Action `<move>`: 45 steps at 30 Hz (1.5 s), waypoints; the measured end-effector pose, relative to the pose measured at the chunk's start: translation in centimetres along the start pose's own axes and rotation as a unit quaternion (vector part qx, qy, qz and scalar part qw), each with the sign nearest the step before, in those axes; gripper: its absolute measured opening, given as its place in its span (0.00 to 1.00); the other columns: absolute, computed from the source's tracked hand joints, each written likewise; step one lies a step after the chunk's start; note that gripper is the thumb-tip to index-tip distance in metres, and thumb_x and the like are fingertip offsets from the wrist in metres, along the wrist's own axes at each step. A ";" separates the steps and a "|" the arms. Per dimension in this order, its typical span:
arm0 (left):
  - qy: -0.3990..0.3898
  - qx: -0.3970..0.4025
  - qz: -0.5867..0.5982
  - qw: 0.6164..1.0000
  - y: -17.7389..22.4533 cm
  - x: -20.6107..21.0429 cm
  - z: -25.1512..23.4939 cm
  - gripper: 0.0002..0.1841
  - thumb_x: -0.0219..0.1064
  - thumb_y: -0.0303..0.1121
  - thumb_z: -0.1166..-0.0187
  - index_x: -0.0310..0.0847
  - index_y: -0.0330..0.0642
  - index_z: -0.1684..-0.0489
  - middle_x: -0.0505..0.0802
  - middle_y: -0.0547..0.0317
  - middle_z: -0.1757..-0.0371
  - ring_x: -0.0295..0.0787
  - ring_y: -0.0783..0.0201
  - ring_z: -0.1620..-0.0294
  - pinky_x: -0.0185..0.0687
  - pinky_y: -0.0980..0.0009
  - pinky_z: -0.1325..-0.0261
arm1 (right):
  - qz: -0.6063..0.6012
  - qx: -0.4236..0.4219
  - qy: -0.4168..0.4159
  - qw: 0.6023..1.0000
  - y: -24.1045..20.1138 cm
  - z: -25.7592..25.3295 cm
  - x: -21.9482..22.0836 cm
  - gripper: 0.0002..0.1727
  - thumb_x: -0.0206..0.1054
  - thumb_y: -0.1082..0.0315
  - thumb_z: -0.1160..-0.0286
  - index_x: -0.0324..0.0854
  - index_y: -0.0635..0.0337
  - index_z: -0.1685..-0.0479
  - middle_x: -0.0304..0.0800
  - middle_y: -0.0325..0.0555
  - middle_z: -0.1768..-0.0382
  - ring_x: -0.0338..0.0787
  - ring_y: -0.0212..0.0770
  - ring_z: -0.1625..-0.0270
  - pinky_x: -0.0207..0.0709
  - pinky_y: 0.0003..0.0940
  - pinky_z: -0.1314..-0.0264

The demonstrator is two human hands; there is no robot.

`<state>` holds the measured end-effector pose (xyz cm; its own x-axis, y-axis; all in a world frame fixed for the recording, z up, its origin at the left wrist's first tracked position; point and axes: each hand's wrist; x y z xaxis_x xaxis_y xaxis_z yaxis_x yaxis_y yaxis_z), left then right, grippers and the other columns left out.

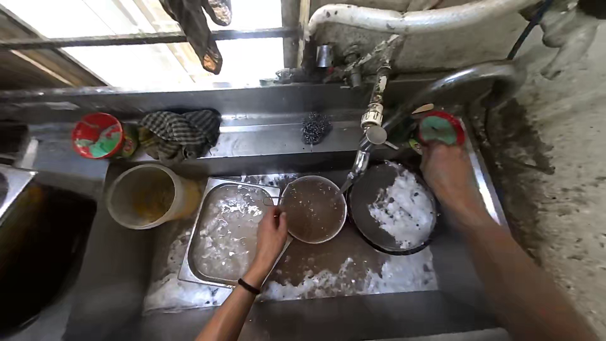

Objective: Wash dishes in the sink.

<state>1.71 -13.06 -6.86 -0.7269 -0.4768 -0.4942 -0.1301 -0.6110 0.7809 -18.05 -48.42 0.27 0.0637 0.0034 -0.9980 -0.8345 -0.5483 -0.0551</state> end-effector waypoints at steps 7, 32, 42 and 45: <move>-0.008 0.196 0.081 0.977 12.2 -1.5 -1.8 0.17 0.53 0.35 0.08 0.77 0.35 0.31 0.92 0.46 0.41 0.93 0.57 0.44 0.89 0.56 0.39 | -0.492 0.098 -0.134 0.855 -9.0 10.1 0.6 0.14 0.69 0.69 0.19 0.80 0.63 0.38 0.90 0.51 0.55 0.89 0.42 0.58 0.85 0.43 0.53; -0.116 -0.106 0.217 0.963 12.5 9.3 -4.0 0.31 0.38 0.50 0.04 0.80 0.33 0.32 0.87 0.34 0.36 0.83 0.42 0.33 0.75 0.39 0.29 | -0.466 0.035 0.074 0.881 -16.5 12.9 7.8 0.16 0.54 0.64 0.12 0.79 0.66 0.41 0.87 0.58 0.59 0.90 0.54 0.54 0.82 0.57 0.54; 0.010 0.066 0.049 0.997 5.1 -3.9 2.5 0.21 0.48 0.48 0.05 0.73 0.47 0.25 0.91 0.45 0.40 0.92 0.48 0.50 0.88 0.47 0.51 | -0.109 -0.290 -0.480 0.821 -20.2 26.8 21.4 0.27 0.55 0.71 0.15 0.68 0.66 0.16 0.64 0.66 0.13 0.63 0.66 0.11 0.60 0.63 0.12; 0.046 0.255 -0.026 0.965 11.5 -4.8 2.4 0.20 0.48 0.38 0.06 0.74 0.39 0.24 0.88 0.47 0.33 0.89 0.54 0.38 0.86 0.54 0.37 | -0.084 -0.296 -0.511 0.802 -20.8 26.0 22.8 0.24 0.56 0.64 0.14 0.78 0.70 0.28 0.77 0.72 0.25 0.76 0.73 0.22 0.68 0.74 0.24</move>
<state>2.07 -16.35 5.41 -0.6507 -0.5218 -0.5517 -0.4972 -0.2563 0.8289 -13.42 -15.19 -22.15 -0.5879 0.6366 -0.4992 -0.4350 -0.7690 -0.4684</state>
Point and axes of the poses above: each hand's wrist, its own z-axis away from the middle knuckle, its own x-axis out of the palm, y = z × x
